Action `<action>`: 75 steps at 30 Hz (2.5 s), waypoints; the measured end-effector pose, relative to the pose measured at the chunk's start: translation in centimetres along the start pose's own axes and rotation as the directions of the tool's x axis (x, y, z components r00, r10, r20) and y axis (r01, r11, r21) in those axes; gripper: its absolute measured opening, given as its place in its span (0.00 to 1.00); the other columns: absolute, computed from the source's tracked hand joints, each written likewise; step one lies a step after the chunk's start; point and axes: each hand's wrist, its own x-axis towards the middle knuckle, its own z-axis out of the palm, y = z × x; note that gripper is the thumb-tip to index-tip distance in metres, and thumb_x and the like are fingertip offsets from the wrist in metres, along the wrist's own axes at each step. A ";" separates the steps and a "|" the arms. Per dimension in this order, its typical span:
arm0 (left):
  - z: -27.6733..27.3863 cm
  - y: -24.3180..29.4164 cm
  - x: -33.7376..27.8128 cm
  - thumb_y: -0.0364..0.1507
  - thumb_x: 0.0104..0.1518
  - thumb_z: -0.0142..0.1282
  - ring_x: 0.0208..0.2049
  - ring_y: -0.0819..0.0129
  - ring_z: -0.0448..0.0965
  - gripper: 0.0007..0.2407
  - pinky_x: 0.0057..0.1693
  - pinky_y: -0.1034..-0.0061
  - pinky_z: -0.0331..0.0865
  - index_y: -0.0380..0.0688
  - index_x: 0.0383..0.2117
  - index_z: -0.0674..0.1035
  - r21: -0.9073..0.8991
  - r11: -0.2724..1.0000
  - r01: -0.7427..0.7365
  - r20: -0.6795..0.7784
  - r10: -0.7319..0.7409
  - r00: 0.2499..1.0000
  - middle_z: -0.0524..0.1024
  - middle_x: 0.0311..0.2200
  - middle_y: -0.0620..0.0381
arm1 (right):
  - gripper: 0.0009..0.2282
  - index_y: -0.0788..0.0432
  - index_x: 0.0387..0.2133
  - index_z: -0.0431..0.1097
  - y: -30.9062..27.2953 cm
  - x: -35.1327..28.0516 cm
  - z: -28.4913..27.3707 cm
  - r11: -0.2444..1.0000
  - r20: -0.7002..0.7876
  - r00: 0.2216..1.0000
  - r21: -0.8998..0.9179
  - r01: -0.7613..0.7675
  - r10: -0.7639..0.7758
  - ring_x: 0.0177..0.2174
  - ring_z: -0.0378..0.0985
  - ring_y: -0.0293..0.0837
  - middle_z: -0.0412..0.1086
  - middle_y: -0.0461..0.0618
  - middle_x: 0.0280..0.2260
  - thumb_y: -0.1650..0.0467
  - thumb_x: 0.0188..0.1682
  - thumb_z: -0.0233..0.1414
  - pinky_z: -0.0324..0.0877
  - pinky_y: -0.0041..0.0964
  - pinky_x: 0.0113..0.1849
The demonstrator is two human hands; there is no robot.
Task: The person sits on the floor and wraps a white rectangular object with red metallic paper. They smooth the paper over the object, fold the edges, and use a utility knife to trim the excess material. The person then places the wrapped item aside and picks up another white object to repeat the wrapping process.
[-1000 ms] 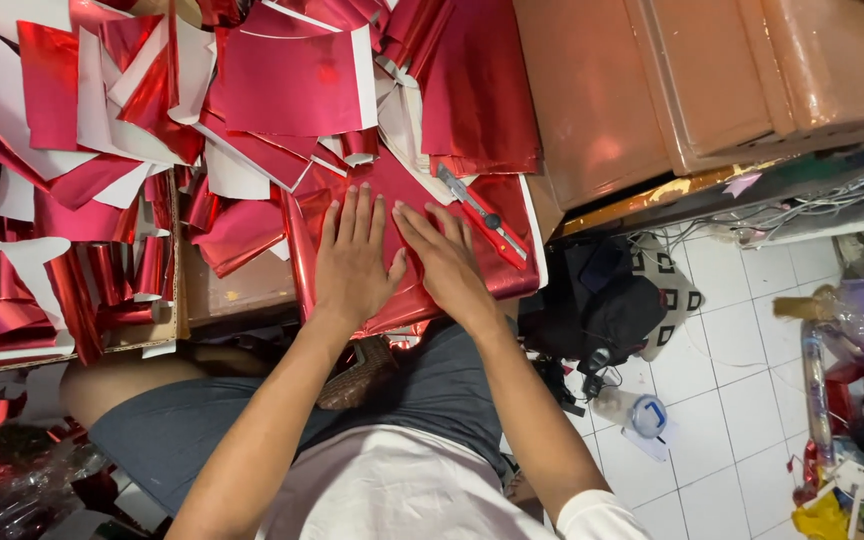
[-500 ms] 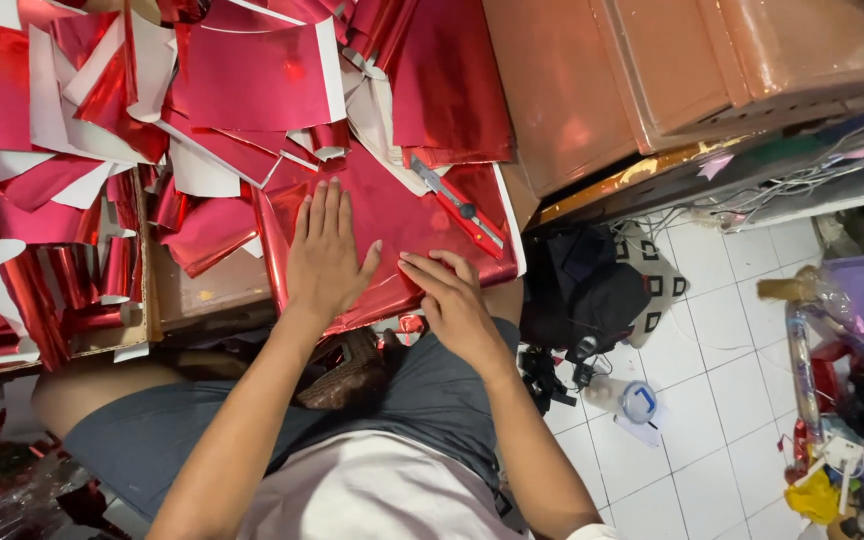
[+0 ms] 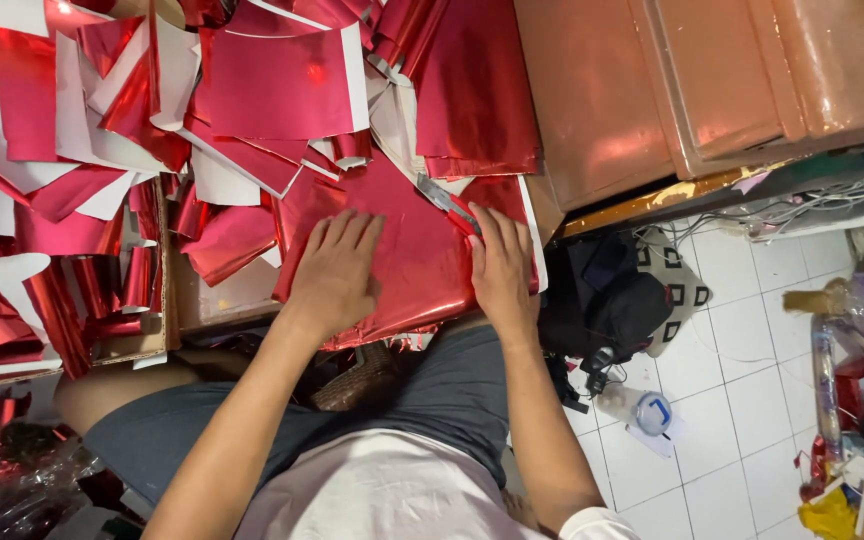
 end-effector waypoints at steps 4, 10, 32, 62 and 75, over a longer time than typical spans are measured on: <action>0.6 1.6 0.2 0.50 0.65 0.45 0.76 0.45 0.46 0.34 0.71 0.43 0.46 0.44 0.74 0.59 0.015 0.986 0.163 -0.099 -0.161 0.982 0.52 0.74 0.40 | 0.18 0.49 0.67 0.66 -1.5 0.4 -1.5 0.995 -0.002 1.000 0.104 -0.003 0.004 0.52 0.72 0.54 0.70 0.52 0.57 0.70 0.64 0.43 0.66 0.49 0.56; 2.0 0.4 1.5 0.48 0.56 0.48 0.75 0.54 0.49 0.35 0.71 0.45 0.40 0.58 0.75 0.58 0.074 0.996 0.054 -0.042 -0.051 0.998 0.57 0.72 0.51 | 0.17 0.49 0.65 0.65 -1.3 0.5 -2.9 0.950 0.072 0.985 0.260 -0.172 0.159 0.43 0.81 0.51 0.72 0.57 0.50 0.68 0.66 0.36 0.75 0.46 0.50; 0.8 -0.8 1.5 0.44 0.65 0.51 0.72 0.53 0.57 0.20 0.72 0.48 0.49 0.53 0.60 0.75 0.030 0.984 -0.175 -0.306 0.176 0.936 0.67 0.62 0.53 | 0.18 0.51 0.61 0.73 0.4 -0.4 -3.2 0.983 0.064 0.998 0.182 0.007 -0.019 0.51 0.77 0.57 0.74 0.53 0.50 0.66 0.57 0.57 0.70 0.52 0.54; 1.7 -0.8 1.4 0.39 0.58 0.56 0.68 0.56 0.65 0.20 0.70 0.55 0.57 0.50 0.56 0.77 0.053 0.974 -0.221 -0.394 0.223 0.892 0.72 0.59 0.53 | 0.15 0.41 0.57 0.75 0.3 1.1 -3.3 0.987 0.132 0.983 -0.078 0.139 -0.128 0.54 0.67 0.51 0.73 0.43 0.51 0.66 0.59 0.51 0.57 0.49 0.55; 1.7 -0.6 -0.2 0.37 0.59 0.48 0.73 0.56 0.58 0.24 0.74 0.51 0.46 0.63 0.66 0.73 0.056 0.984 -0.171 -0.285 0.180 0.942 0.67 0.70 0.61 | 0.13 0.39 0.53 0.77 -1.0 0.7 -1.1 0.990 0.091 0.986 0.016 -0.143 0.141 0.43 0.83 0.56 0.70 0.38 0.56 0.58 0.60 0.51 0.79 0.56 0.42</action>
